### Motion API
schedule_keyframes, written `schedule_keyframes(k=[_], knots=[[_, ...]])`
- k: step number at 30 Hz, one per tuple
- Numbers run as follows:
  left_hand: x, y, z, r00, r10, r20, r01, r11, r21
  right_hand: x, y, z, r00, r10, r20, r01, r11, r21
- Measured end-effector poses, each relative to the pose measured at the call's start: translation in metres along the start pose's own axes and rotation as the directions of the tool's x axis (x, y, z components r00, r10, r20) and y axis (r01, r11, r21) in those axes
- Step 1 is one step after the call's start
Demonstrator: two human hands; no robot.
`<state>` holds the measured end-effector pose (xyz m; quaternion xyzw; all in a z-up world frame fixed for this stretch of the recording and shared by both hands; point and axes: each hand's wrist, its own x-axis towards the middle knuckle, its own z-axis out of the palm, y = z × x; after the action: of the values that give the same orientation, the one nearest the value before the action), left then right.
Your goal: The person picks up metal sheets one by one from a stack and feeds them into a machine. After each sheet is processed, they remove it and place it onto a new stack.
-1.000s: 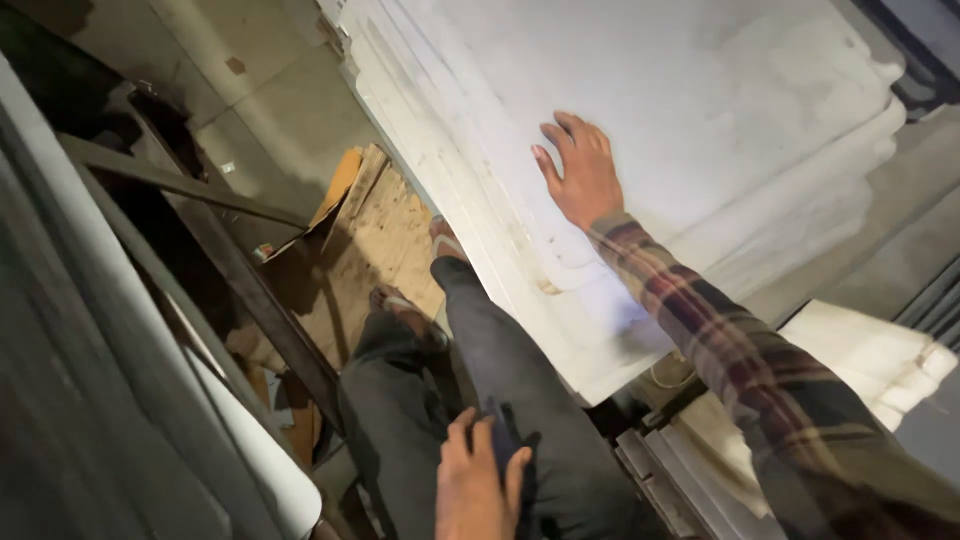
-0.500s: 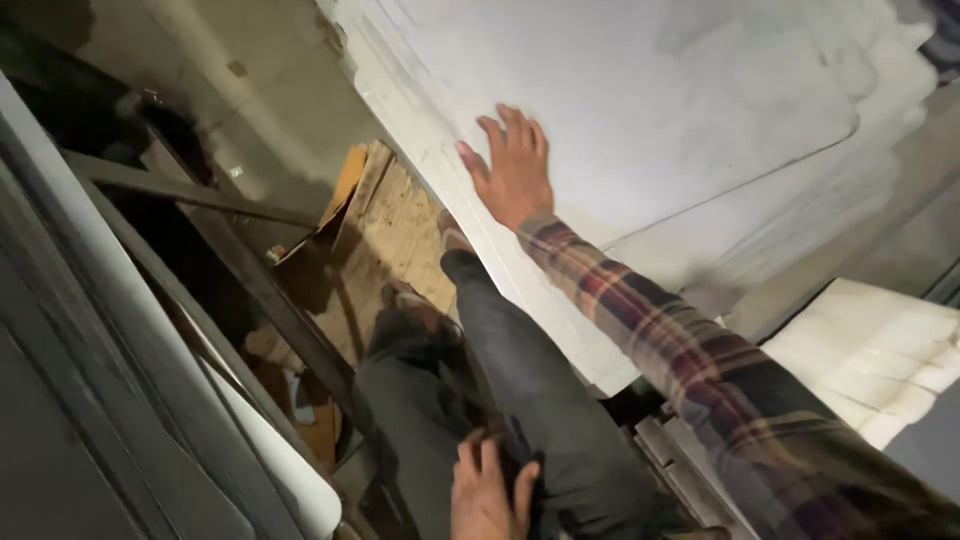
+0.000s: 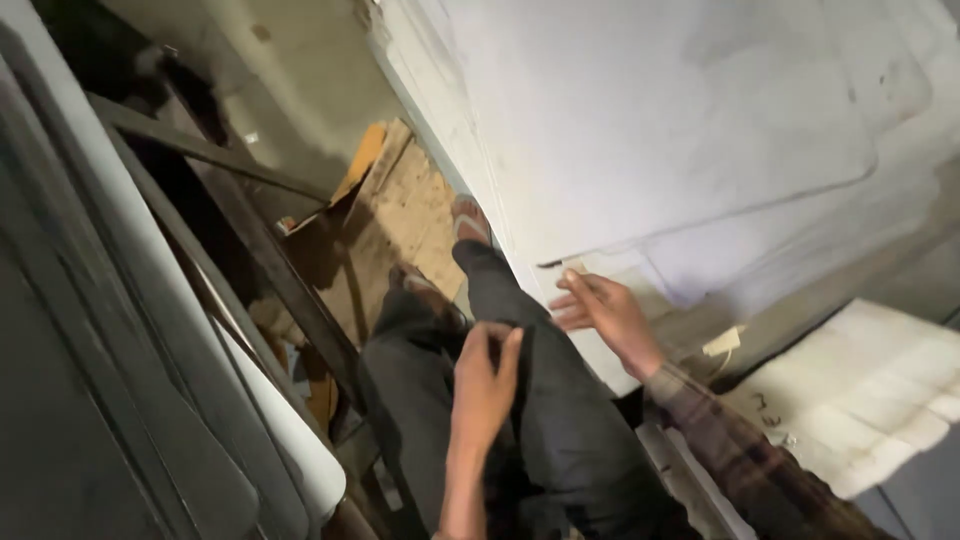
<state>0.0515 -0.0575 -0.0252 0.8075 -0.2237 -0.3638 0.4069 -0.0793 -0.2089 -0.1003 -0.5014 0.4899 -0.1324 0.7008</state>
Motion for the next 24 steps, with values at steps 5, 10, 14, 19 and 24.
schedule_keyframes(k=[5, 10, 14, 19, 24], knots=[[-0.023, -0.023, 0.023, 0.977, 0.198, 0.08, -0.192, 0.979, -0.07, 0.019, 0.015, 0.03, 0.999, -0.015, 0.03, 0.008, 0.977, 0.213], [-0.059, -0.057, 0.011, 0.994, -0.047, 0.096, 0.06, 0.989, -0.137, 0.034, 0.01, 0.051, 0.996, 0.02, -0.092, 0.004, 0.967, 0.254], [-0.077, -0.111, 0.003, 0.868, -0.478, 0.137, 0.487, 0.872, -0.048, 0.039, 0.031, 0.052, 0.984, -0.007, -0.178, 0.053, 0.965, 0.256], [-0.085, -0.114, -0.005, 0.876, -0.475, 0.088, 0.483, 0.858, -0.174, 0.027, 0.024, 0.052, 0.966, -0.075, -0.247, 0.129, 0.969, 0.212], [-0.069, -0.083, -0.011, 0.866, -0.464, 0.185, 0.488, 0.866, -0.11, -0.005, 0.042, 0.027, 0.949, -0.17, -0.264, 0.219, 0.961, 0.169]])
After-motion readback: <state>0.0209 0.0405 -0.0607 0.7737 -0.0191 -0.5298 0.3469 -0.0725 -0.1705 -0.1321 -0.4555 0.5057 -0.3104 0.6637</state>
